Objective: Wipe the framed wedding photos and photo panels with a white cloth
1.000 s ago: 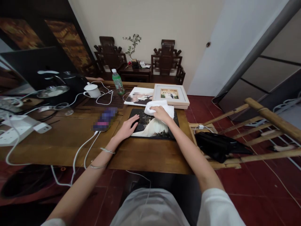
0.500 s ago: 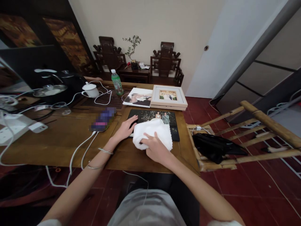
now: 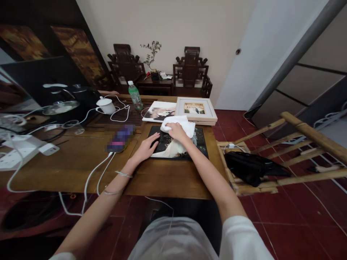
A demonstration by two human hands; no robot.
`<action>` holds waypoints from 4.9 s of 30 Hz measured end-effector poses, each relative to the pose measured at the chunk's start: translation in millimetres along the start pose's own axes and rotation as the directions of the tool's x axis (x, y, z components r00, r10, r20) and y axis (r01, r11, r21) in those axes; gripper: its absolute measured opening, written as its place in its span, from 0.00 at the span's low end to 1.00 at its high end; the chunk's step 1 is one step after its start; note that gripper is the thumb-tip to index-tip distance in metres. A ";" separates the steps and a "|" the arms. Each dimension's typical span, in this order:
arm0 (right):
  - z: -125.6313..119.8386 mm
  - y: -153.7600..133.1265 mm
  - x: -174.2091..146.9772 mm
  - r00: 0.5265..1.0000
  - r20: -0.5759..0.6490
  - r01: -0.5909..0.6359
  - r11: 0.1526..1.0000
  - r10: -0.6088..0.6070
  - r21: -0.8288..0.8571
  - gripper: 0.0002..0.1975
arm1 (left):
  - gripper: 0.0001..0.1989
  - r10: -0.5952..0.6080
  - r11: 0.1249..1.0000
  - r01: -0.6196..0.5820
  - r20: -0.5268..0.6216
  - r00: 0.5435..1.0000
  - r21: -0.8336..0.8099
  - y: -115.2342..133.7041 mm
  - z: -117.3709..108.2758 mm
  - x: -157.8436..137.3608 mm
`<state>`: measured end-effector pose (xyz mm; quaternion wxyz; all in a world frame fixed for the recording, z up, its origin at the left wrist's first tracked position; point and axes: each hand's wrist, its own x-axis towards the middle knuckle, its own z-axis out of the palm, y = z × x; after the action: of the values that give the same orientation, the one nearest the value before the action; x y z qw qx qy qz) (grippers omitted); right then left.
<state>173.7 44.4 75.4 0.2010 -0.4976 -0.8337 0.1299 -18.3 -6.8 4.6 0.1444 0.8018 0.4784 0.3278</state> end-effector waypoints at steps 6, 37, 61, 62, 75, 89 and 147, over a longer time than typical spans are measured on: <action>6.8 -14.4 -38.8 1.000 0.007 0.009 1.000 -0.009 0.022 0.27 | 0.19 0.000 1.000 0.000 0.001 1.000 0.002 1.0 0.2 0.1; 17.7 -61.9 -84.1 0.905 0.231 0.341 0.933 -0.358 0.112 0.25 | 0.26 -0.131 0.945 0.024 -0.311 0.941 -0.325 11.7 -14.0 -0.2; 13.2 -27.3 43.4 0.990 0.095 0.095 0.987 -0.107 0.128 0.26 | 0.20 0.022 0.998 -0.022 0.001 1.000 0.063 2.4 -0.7 -2.7; 16.9 -32.5 49.6 0.985 0.118 0.109 0.986 -0.124 0.129 0.25 | 0.19 0.026 0.998 -0.026 -0.004 1.000 0.061 0.9 -0.6 -2.5; -27.5 45.9 -8.8 0.999 -0.006 -0.037 0.998 0.037 0.047 0.22 | 0.20 0.006 1.000 -0.006 -0.018 1.000 0.029 1.8 -0.1 -3.3; -33.7 14.8 -181.5 0.996 0.084 0.035 0.996 -0.042 0.077 0.25 | 0.20 0.000 0.999 0.001 -0.017 1.000 0.041 3.7 0.5 -3.0; -9.0 -9.1 -141.9 0.992 0.064 0.100 0.992 -0.105 0.075 0.28 | 0.20 0.012 0.999 -0.012 -0.010 1.000 0.042 2.3 0.2 -3.4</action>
<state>230.9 -84.8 57.9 0.1966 -0.4420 -0.8593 0.1660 -17.8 -10.9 4.4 0.1234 0.8058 0.4811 0.3226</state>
